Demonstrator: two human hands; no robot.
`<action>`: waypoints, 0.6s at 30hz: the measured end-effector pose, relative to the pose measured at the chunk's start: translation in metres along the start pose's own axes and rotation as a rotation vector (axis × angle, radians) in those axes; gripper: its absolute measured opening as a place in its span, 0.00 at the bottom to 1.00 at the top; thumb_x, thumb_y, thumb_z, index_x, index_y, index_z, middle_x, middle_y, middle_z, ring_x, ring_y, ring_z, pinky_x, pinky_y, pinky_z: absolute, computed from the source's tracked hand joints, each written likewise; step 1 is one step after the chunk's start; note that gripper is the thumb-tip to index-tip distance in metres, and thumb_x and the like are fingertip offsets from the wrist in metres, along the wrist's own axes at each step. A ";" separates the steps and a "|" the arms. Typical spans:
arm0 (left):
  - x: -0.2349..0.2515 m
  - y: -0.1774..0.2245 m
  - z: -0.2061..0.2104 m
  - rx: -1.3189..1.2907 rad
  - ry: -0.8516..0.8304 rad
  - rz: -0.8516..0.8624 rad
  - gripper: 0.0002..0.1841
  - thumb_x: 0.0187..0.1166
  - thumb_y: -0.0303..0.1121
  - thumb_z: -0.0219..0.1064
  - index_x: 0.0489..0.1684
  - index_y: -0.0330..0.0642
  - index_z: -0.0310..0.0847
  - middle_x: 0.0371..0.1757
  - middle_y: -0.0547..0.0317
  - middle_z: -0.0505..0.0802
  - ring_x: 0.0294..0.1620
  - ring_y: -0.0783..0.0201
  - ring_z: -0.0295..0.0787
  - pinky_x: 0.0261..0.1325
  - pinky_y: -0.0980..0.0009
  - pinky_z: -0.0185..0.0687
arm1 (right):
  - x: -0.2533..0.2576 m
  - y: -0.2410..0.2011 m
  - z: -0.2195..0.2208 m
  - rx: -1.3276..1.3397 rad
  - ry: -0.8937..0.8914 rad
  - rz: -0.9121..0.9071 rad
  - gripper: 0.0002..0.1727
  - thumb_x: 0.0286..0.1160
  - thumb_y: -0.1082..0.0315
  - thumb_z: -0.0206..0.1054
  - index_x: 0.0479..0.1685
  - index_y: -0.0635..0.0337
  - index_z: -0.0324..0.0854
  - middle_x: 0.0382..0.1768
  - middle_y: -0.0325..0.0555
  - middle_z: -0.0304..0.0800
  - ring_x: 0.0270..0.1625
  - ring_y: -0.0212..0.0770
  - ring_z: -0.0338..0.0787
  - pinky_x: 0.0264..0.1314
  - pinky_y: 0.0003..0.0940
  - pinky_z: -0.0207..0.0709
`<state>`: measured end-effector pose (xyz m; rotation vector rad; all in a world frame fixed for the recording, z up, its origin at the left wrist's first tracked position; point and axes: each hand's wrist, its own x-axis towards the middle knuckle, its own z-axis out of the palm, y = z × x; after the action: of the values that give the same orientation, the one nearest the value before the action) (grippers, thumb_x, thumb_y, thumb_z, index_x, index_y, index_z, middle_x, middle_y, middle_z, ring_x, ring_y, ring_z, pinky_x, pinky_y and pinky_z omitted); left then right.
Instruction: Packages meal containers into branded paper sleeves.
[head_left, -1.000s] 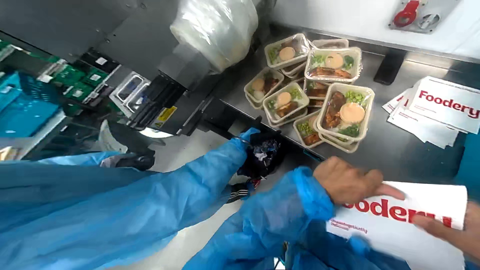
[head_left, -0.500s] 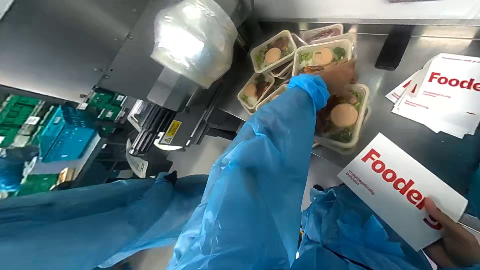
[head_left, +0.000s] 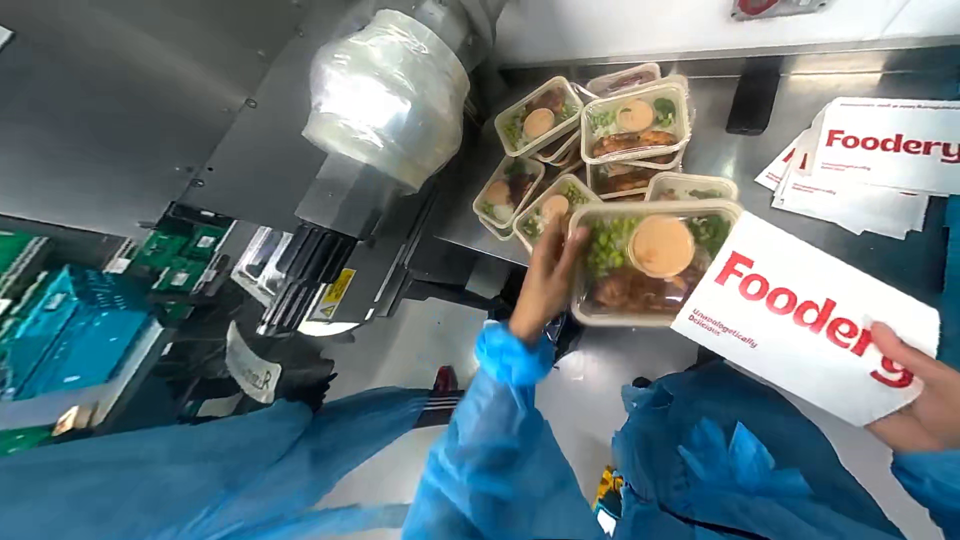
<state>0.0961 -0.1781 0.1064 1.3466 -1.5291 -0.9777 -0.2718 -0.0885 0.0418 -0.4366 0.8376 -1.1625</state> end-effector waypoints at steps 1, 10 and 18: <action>-0.027 0.001 0.000 -0.042 0.028 -0.036 0.17 0.94 0.40 0.52 0.70 0.41 0.74 0.51 0.61 0.90 0.47 0.72 0.89 0.54 0.70 0.89 | -0.004 -0.005 0.002 -0.030 -0.007 0.038 0.23 0.61 0.43 0.79 0.54 0.41 0.89 0.46 0.37 0.96 0.49 0.31 0.95 0.50 0.35 0.92; -0.112 -0.001 -0.027 -0.257 -0.040 0.165 0.12 0.92 0.50 0.51 0.55 0.58 0.75 0.57 0.73 0.91 0.54 0.75 0.90 0.53 0.75 0.90 | -0.056 -0.047 0.065 -0.367 0.046 0.136 0.12 0.54 0.47 0.82 0.32 0.36 0.90 0.31 0.27 0.95 0.35 0.19 0.92 0.39 0.19 0.87; -0.114 0.011 0.068 -0.442 0.139 0.032 0.11 0.93 0.43 0.50 0.58 0.51 0.73 0.48 0.82 0.90 0.49 0.84 0.88 0.53 0.82 0.88 | -0.078 -0.042 0.044 -0.583 0.465 -0.409 0.21 0.79 0.44 0.58 0.56 0.47 0.84 0.39 0.31 0.92 0.39 0.26 0.91 0.41 0.27 0.88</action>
<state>0.0344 -0.0618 0.0832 1.0472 -1.1428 -1.1001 -0.2762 -0.0364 0.1263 -0.8625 1.5589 -1.4132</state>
